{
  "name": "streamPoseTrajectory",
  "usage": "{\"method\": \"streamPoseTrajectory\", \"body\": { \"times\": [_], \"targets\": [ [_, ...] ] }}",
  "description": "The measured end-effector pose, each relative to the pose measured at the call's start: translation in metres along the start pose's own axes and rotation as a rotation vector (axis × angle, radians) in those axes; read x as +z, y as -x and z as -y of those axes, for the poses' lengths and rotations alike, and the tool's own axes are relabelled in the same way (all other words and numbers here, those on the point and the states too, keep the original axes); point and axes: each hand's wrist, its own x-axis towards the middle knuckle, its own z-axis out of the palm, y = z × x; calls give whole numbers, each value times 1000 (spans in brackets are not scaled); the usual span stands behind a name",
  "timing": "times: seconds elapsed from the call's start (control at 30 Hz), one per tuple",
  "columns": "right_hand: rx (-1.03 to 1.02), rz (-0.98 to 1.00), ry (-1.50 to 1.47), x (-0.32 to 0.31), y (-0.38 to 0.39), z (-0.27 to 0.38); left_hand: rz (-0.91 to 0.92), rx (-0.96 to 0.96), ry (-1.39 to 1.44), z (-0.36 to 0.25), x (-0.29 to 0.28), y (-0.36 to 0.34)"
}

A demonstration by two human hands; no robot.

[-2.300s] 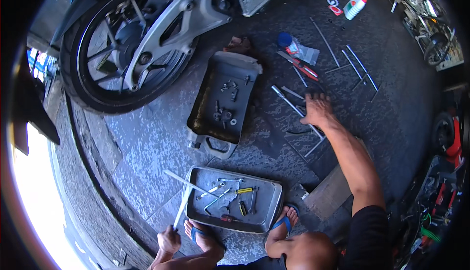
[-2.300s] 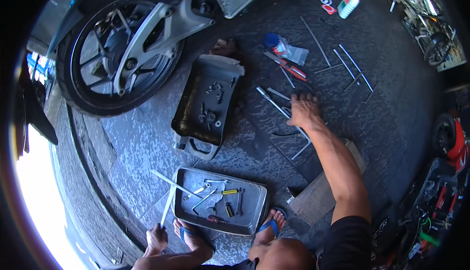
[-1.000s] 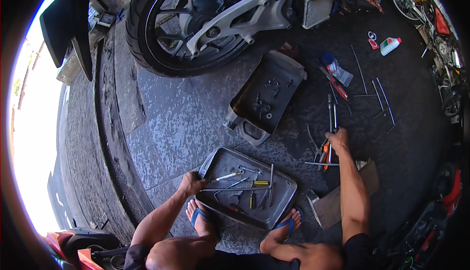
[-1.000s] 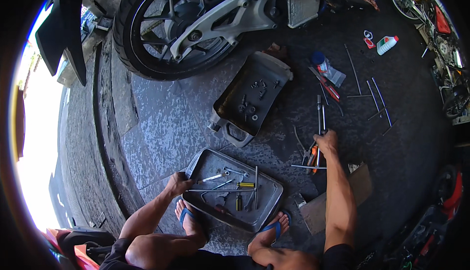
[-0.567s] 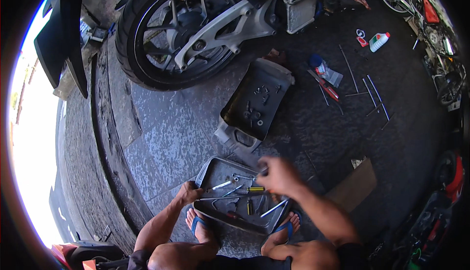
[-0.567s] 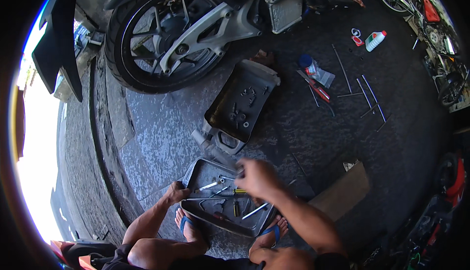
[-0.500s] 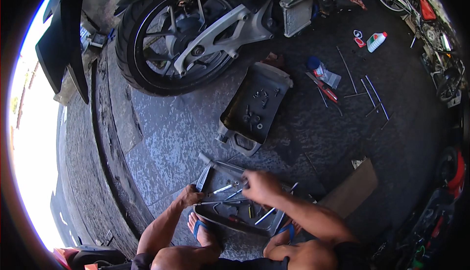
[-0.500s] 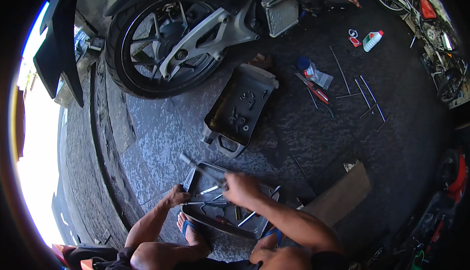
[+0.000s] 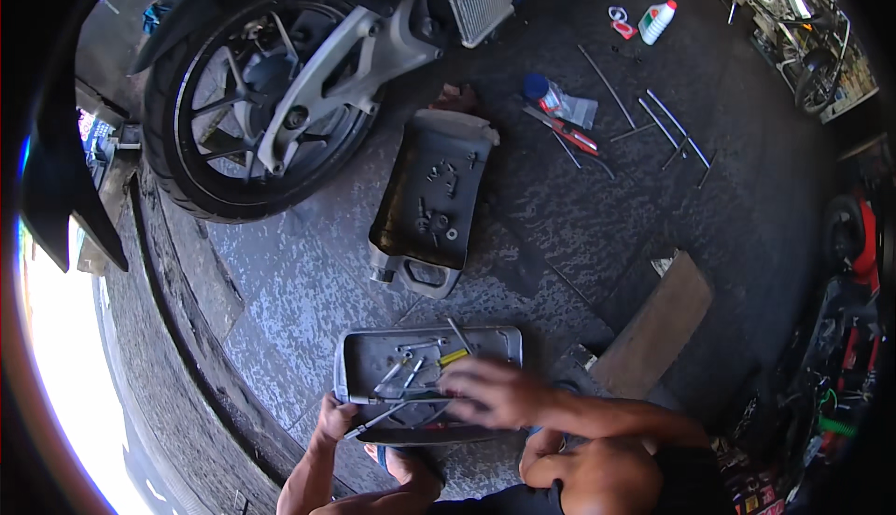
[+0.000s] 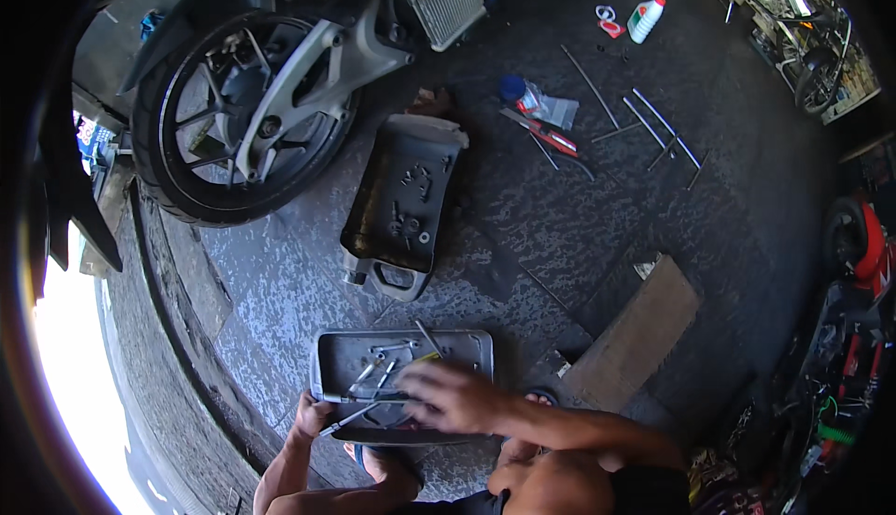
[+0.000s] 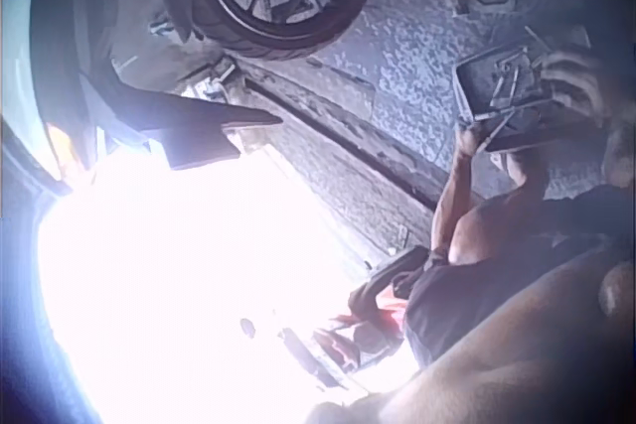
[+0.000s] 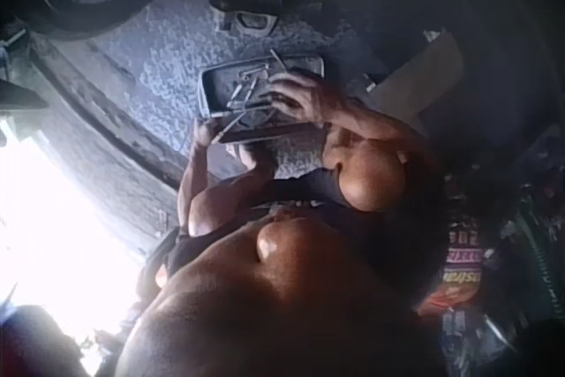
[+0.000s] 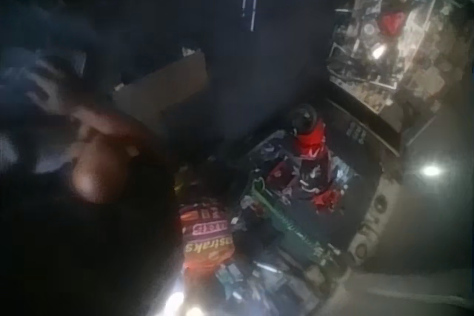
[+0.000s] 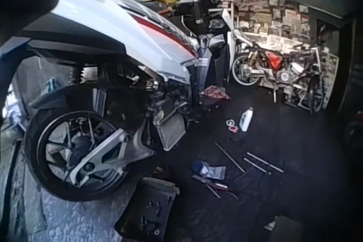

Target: The person manipulates wires and engine components on a red scooter, stands up, then sits on the floor to sort through small parts and tools in a metal tray.

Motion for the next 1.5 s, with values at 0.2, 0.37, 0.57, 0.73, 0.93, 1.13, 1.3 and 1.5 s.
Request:
{"method": "streamPoseTrajectory", "body": {
  "times": [0.2, 0.37, 0.57, 0.73, 0.93, 1.13, 1.3, 1.5],
  "targets": [
    [696, -243, 603, -121, 99, -97, -68, 1, -72, -51, 1, 9],
    [1045, 392, 818, -132, 155, -94, -95, 32, -31, -117, 41, -2],
    [1239, 117, 531, -145, 258, -78, -51, 139, -45, -208, 104, -37],
    [1083, -170, 170, -224, 270, -81, -72, 171, -34, -263, 163, -104],
    [1127, -674, 510, -461, 175, -108, 2, 187, 22, -284, 245, -196],
    [1208, -669, 686, -587, 92, -94, -2, 67, 113, -285, 306, -238],
    [1204, -297, 787, -538, 80, -243, 135, 14, 66, -289, 317, -270],
    [912, -129, 1291, -506, 69, -363, 1, 26, 96, -308, 325, -280]
  ]
}}
